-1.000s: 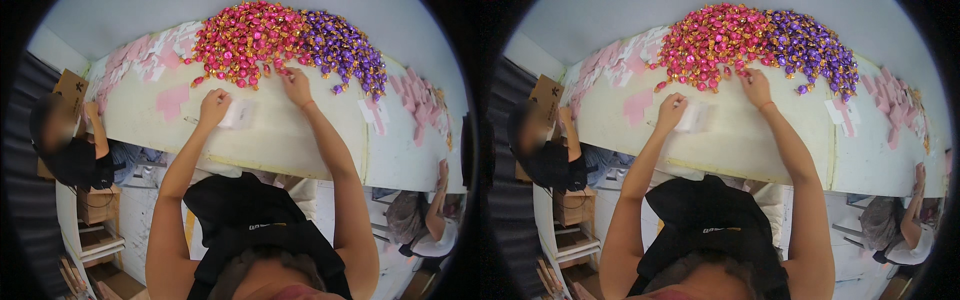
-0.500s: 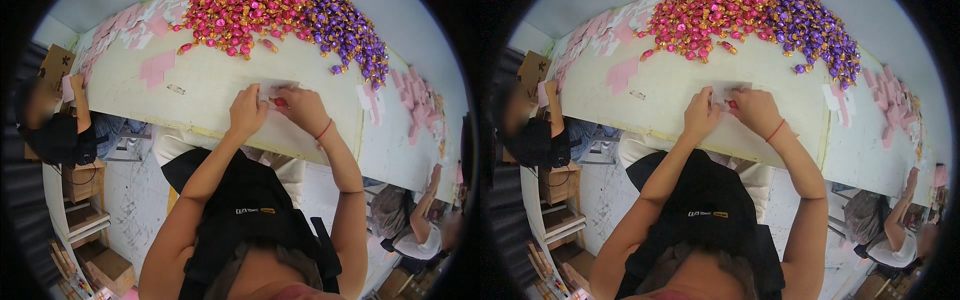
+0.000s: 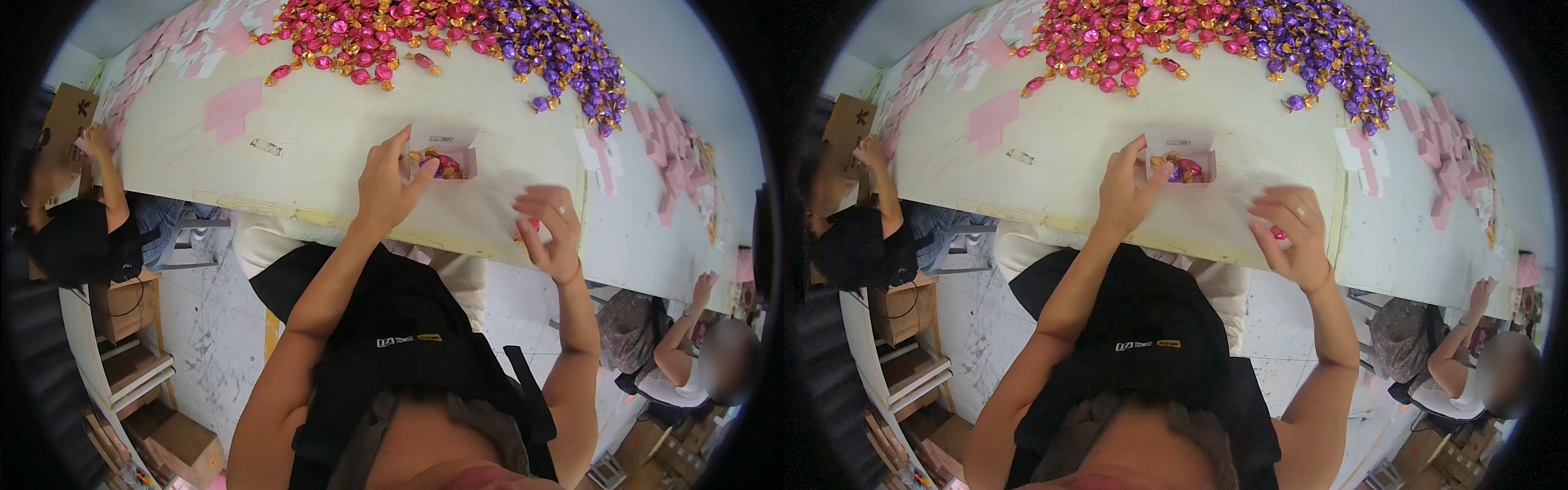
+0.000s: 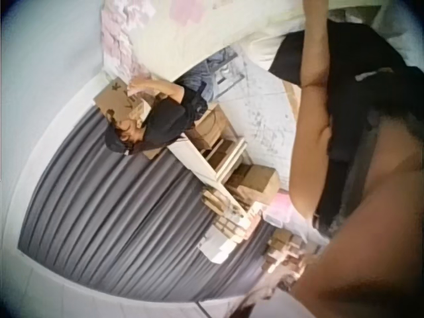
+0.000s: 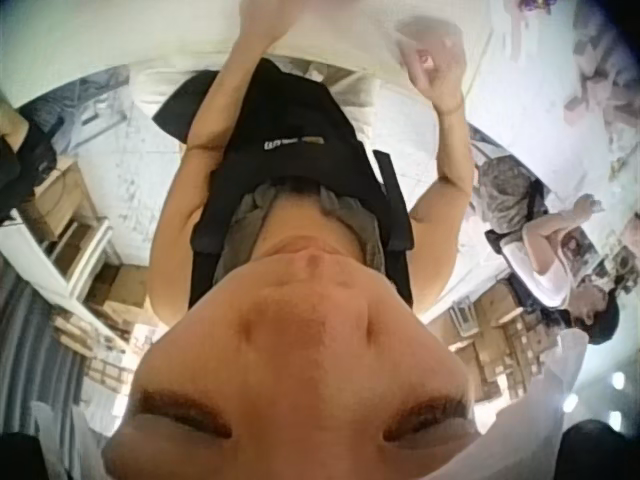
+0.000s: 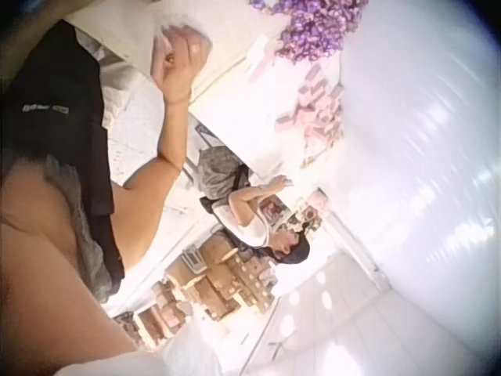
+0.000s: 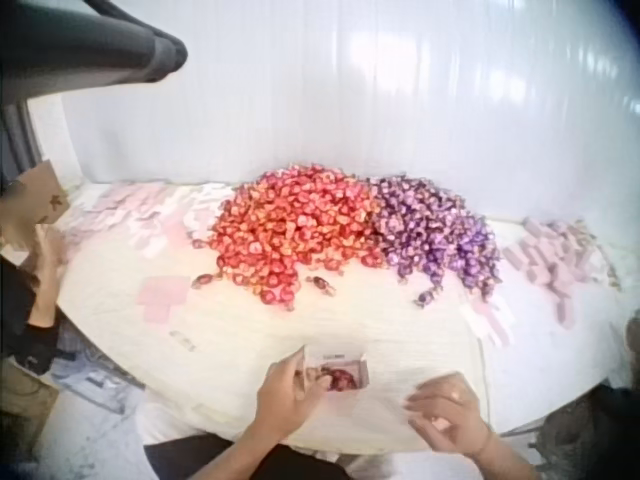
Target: The person repeatedly picks up foil-wrapped candies from a table, places them into small pink paper boxes, folds the flaps closed, and sets the boxes aside. The candies are pink and purple, and the boxes are light pink.
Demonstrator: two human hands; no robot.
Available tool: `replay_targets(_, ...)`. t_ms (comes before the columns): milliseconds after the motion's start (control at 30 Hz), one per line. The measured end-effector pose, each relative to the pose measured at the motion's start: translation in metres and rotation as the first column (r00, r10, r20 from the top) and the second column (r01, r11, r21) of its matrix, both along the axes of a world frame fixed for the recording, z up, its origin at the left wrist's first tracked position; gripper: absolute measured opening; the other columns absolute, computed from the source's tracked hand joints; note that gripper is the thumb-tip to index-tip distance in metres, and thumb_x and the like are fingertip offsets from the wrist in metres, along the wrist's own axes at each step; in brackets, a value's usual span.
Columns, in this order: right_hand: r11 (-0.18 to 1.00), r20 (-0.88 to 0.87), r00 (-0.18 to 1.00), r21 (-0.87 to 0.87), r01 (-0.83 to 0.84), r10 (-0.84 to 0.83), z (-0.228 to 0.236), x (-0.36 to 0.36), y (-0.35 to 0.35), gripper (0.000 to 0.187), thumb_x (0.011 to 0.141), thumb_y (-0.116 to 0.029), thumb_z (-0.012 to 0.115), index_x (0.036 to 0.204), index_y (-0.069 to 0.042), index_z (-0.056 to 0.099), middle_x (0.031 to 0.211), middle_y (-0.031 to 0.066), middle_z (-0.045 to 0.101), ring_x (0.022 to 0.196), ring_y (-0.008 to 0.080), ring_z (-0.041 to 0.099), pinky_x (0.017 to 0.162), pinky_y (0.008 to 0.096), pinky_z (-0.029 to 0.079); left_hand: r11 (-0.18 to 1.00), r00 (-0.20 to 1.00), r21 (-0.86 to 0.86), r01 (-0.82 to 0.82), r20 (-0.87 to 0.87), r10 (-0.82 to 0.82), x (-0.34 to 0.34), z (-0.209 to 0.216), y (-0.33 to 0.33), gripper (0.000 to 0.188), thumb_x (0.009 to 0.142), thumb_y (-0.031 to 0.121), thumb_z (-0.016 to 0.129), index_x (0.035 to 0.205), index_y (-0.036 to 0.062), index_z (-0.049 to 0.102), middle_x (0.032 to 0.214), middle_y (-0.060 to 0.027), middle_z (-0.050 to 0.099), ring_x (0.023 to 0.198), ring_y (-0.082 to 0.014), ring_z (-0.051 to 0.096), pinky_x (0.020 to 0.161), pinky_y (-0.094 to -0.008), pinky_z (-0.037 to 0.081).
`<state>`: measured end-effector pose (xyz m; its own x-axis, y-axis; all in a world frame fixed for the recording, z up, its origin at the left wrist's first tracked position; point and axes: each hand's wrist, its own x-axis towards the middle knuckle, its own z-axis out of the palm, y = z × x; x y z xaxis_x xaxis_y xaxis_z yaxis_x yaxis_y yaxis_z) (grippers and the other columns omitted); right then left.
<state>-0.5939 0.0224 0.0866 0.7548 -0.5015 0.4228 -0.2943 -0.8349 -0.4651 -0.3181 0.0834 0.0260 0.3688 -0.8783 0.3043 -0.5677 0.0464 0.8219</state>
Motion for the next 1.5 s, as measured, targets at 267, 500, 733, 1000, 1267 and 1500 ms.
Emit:
replay_targets(267,0.87,-0.236,0.85,-0.283,0.404,-0.472,-0.062,0.011,-0.022,0.066,0.093,-0.021,0.065,0.151,-0.009,0.036,0.157,0.0195,0.029,0.141,0.0381,0.031,0.114,0.052,0.021,0.997,0.973,0.053,-0.059,0.224,0.046,-0.018,-0.013,-0.021,0.052,0.082,0.023,0.074,0.125,0.0015,0.053,0.107,-0.0142,0.064,0.099,-0.0295,0.056,0.086,-0.0413,0.045)
replay_targets(500,0.585,0.199,0.937,0.811,0.006,-0.286,-0.048,0.066,-0.058,0.042,0.094,-0.006,0.062,0.135,-0.002,0.054,0.119,0.008,0.061,0.081,0.0115,0.062,0.067,0.0261,0.05,0.941,0.827,0.021,0.337,-0.485,-0.285,0.032,-0.009,-0.012,0.036,0.091,0.015,0.065,0.122,-0.0011,0.057,0.118,-0.0158,0.065,0.108,-0.0266,0.059,0.092,-0.0383,0.047)
replay_targets(733,0.913,0.167,0.977,0.404,0.054,-0.132,-0.049,0.096,-0.056,0.036,0.081,0.005,0.071,0.114,-0.006,0.062,0.106,0.0069,0.06,0.076,0.0174,0.064,0.064,0.0291,0.052,0.973,0.95,0.026,0.228,-0.226,-0.216,0.024,-0.016,-0.023,0.022,0.086,-0.001,0.065,0.108,0.0001,0.065,0.107,-0.0134,0.068,0.101,-0.0193,0.064,0.082,-0.0325,0.052)
replay_targets(1000,0.834,0.186,0.981,0.532,-0.143,0.05,-0.052,0.071,-0.05,0.034,0.079,0.002,0.071,0.112,-0.008,0.069,0.121,0.012,0.06,0.096,0.0217,0.063,0.079,0.0306,0.051,0.924,0.813,-0.13,0.36,-0.442,-0.379,0.021,-0.023,-0.029,0.019,0.08,-0.014,0.061,0.088,-0.0003,0.072,0.112,-0.0123,0.069,0.107,-0.0206,0.064,0.096,-0.0329,0.049)
replay_targets(1267,0.945,0.212,0.977,0.311,-0.102,0.036,-0.058,0.079,-0.051,0.037,0.08,-0.009,0.078,0.116,-0.005,0.069,0.125,0.0142,0.064,0.111,0.0292,0.062,0.092,0.0362,0.051,0.89,0.742,-0.181,0.419,-0.497,-0.451,0.026,-0.024,-0.028,0.027,0.08,-0.013,0.059,0.095,0.0027,0.074,0.114,-0.0124,0.07,0.118,-0.0261,0.061,0.104,-0.0365,0.044)
replay_targets(1500,0.996,0.146,0.986,-0.047,-0.078,0.084,-0.058,0.074,-0.051,0.039,0.079,-0.004,0.077,0.117,-0.005,0.071,0.124,0.0133,0.065,0.111,0.0294,0.063,0.091,0.0374,0.054,0.885,0.899,-0.213,0.413,-0.058,-0.433,0.018,-0.018,-0.021,0.017,0.08,0.004,0.076,0.097,0.0056,0.075,0.117,-0.0126,0.07,0.124,-0.0327,0.059,0.112,-0.0424,0.04)
